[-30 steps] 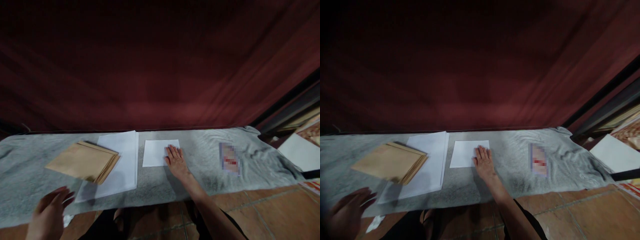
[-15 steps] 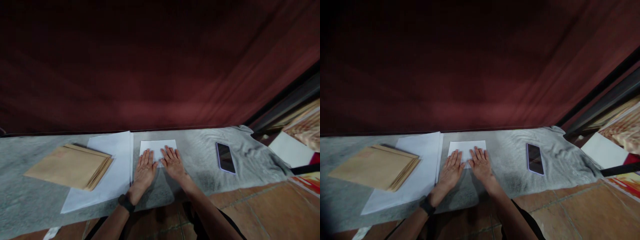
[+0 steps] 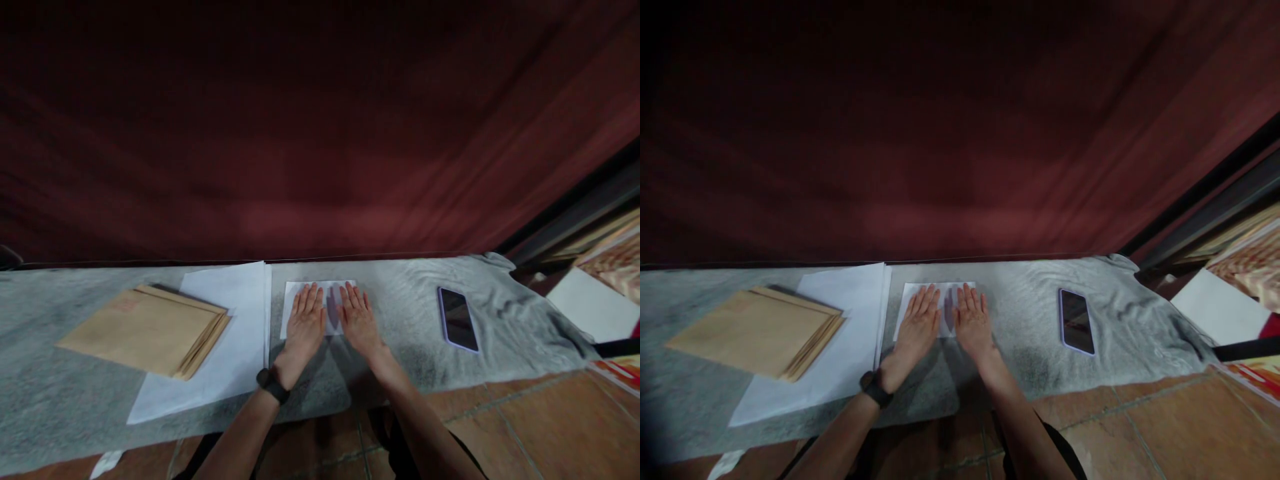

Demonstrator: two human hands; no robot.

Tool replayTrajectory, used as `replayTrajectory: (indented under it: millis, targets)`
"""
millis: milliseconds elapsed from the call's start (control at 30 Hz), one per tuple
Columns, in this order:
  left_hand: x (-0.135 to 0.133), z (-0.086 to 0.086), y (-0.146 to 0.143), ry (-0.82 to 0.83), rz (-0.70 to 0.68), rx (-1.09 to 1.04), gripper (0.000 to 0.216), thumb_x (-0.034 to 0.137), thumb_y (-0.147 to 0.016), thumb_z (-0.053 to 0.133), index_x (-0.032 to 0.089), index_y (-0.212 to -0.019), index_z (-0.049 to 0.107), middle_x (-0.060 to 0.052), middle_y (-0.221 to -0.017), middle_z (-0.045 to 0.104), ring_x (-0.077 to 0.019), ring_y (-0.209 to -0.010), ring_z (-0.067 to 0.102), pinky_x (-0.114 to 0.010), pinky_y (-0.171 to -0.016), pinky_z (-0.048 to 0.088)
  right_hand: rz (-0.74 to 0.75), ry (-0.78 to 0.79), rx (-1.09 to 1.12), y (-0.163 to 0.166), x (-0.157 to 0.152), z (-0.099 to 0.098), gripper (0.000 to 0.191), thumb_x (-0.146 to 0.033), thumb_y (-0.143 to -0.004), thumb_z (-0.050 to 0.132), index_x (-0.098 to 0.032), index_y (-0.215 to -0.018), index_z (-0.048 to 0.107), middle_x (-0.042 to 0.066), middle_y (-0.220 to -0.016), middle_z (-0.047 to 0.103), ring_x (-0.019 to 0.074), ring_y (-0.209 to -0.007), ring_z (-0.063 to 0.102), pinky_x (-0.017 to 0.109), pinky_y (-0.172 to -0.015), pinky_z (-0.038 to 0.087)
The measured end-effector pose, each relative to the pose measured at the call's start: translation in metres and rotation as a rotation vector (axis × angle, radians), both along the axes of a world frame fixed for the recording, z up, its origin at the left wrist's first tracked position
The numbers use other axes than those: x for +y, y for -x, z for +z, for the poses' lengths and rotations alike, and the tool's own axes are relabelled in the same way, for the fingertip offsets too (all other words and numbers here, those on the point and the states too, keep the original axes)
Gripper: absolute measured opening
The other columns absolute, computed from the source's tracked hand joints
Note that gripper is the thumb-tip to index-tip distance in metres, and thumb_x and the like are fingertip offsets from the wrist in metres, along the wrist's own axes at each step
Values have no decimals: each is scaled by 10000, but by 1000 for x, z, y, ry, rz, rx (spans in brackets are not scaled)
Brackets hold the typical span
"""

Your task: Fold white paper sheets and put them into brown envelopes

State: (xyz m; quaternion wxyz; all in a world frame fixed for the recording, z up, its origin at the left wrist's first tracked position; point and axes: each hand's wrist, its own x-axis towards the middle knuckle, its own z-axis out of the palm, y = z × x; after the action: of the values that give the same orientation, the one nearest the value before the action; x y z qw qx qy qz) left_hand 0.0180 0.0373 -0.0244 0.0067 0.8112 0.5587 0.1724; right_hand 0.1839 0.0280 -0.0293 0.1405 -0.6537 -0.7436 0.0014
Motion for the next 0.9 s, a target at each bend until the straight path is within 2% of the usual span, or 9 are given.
replayTrajectory:
  millis: [100,233,400,533,800,900]
  targets:
    - [14,-1,-10,48,-43,23,554,169,-985,304,70,-1519,415,-153,-1602,395,-266,-1531,266,-492,-1246,256,80,17,54,23,10,-1,520,-321,-1081,255,-166,-1562,377,69,-1627,357,221,-1495,342,415,-1219,278]
    - [22,-8,-5,75,-6,65,553,164,-985,298,51,-1510,426,-168,-1609,372,-277,-1525,281,-491,-1256,218,56,2,51,34,17,-11,503,-347,-1087,269,-173,-1520,455,77,-1597,410,240,-1477,374,450,-1227,254]
    - [18,-15,7,50,96,76,571,263,-1012,300,29,-1527,382,-185,-1613,354,-267,-1527,278,-461,-1249,233,47,-76,-9,21,13,-20,508,-399,-1070,371,-203,-1535,433,92,-1610,383,269,-1470,383,464,-1212,256]
    - [13,-20,14,54,165,52,607,335,-1025,315,-3,-1526,366,-222,-1614,331,-301,-1520,291,-477,-1241,250,15,-79,-41,6,9,-21,516,-389,-1066,381,-200,-1545,415,107,-1605,390,277,-1468,382,465,-1201,258]
    - [2,-26,24,47,208,-24,616,312,-1009,337,-37,-1516,360,-264,-1595,341,-332,-1526,264,-518,-1225,278,-17,1,-76,-18,3,-19,573,-431,-1067,355,-164,-1574,352,131,-1619,355,308,-1482,347,502,-1206,235]
    - [-2,-24,29,35,230,-28,592,301,-1005,351,-29,-1494,405,-265,-1568,395,-338,-1497,332,-516,-1206,313,-30,10,-84,-28,0,-19,570,-417,-1065,360,-146,-1567,364,131,-1620,356,323,-1478,350,513,-1208,228]
